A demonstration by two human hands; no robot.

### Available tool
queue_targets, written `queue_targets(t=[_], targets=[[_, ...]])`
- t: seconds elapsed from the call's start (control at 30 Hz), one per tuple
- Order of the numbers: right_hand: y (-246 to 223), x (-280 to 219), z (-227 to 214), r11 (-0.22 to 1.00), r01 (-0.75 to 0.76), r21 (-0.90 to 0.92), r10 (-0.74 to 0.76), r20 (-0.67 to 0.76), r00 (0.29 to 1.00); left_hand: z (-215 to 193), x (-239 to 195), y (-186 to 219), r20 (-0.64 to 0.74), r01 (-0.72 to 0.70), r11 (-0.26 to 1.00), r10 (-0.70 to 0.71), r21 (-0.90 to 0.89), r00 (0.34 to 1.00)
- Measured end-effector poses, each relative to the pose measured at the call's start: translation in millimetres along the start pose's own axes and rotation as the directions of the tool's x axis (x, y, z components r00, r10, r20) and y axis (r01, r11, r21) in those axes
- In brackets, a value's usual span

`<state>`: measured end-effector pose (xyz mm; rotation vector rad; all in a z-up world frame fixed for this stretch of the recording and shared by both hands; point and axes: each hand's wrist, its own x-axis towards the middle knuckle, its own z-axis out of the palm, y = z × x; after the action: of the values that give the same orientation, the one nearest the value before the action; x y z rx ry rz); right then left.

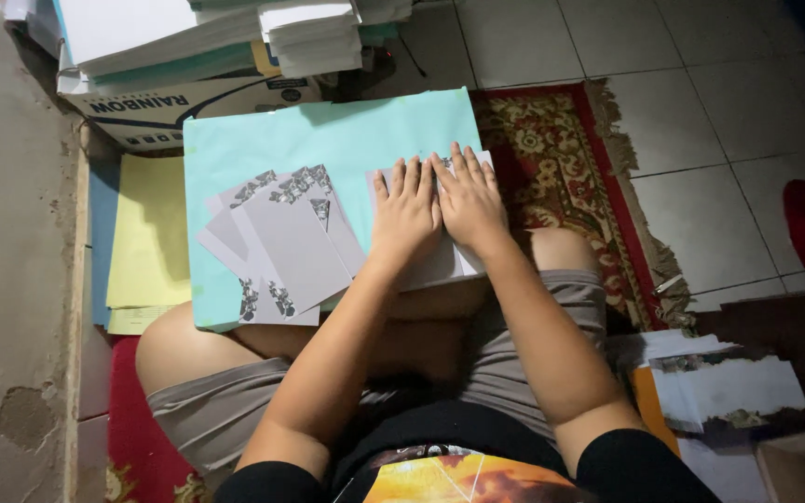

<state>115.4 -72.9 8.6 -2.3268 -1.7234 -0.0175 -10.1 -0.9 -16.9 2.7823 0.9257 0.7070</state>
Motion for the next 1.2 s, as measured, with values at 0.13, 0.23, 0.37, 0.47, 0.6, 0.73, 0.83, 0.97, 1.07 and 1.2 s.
queue_targets(t=[0.13,0.23,0.37,0.47,0.6,0.73,0.83,0.97,1.07,1.2], targets=[[-1,-1,-1,1.000,0.002,0.010,-0.002,-0.008,1.000,2,0,-1,-0.004,-0.002,1.000,0.002,0.023,1.000],[2,-3,5,0.998,-0.001,0.056,0.005,-0.080,0.997,3,-3,0,0.016,-0.001,1.000,0.001,-0.001,1.000],[10,-2,15,0.999,0.019,0.051,-0.010,-0.165,0.986,-10,-18,10,-0.003,-0.072,0.997,0.072,0.024,0.997],[9,-4,13,0.998,0.028,0.057,-0.017,-0.188,0.982,-20,-38,19,0.003,-0.106,0.994,0.106,0.030,0.994],[6,-6,13,0.998,0.036,0.053,-0.024,-0.218,0.976,-36,-63,27,0.067,-0.122,0.992,0.123,-0.015,0.990],[5,-8,15,0.998,0.039,0.040,-0.028,-0.234,0.972,-33,-70,26,0.078,-0.133,0.991,0.134,-0.014,0.988],[7,-5,15,0.999,0.039,0.032,-0.030,-0.243,0.970,-30,-67,23,0.070,-0.148,0.989,0.146,0.017,0.987],[6,-7,11,0.996,0.038,0.084,-0.017,-0.234,0.972,-43,-64,22,0.151,-0.164,0.986,0.159,0.022,0.976],[7,-6,12,0.991,0.037,0.126,-0.006,-0.238,0.971,-52,-66,22,0.263,-0.169,0.984,0.151,0.047,0.953],[12,-4,22,0.989,0.038,0.142,0.002,-0.267,0.964,-27,-72,16,0.311,-0.204,0.972,0.159,0.116,0.937]])
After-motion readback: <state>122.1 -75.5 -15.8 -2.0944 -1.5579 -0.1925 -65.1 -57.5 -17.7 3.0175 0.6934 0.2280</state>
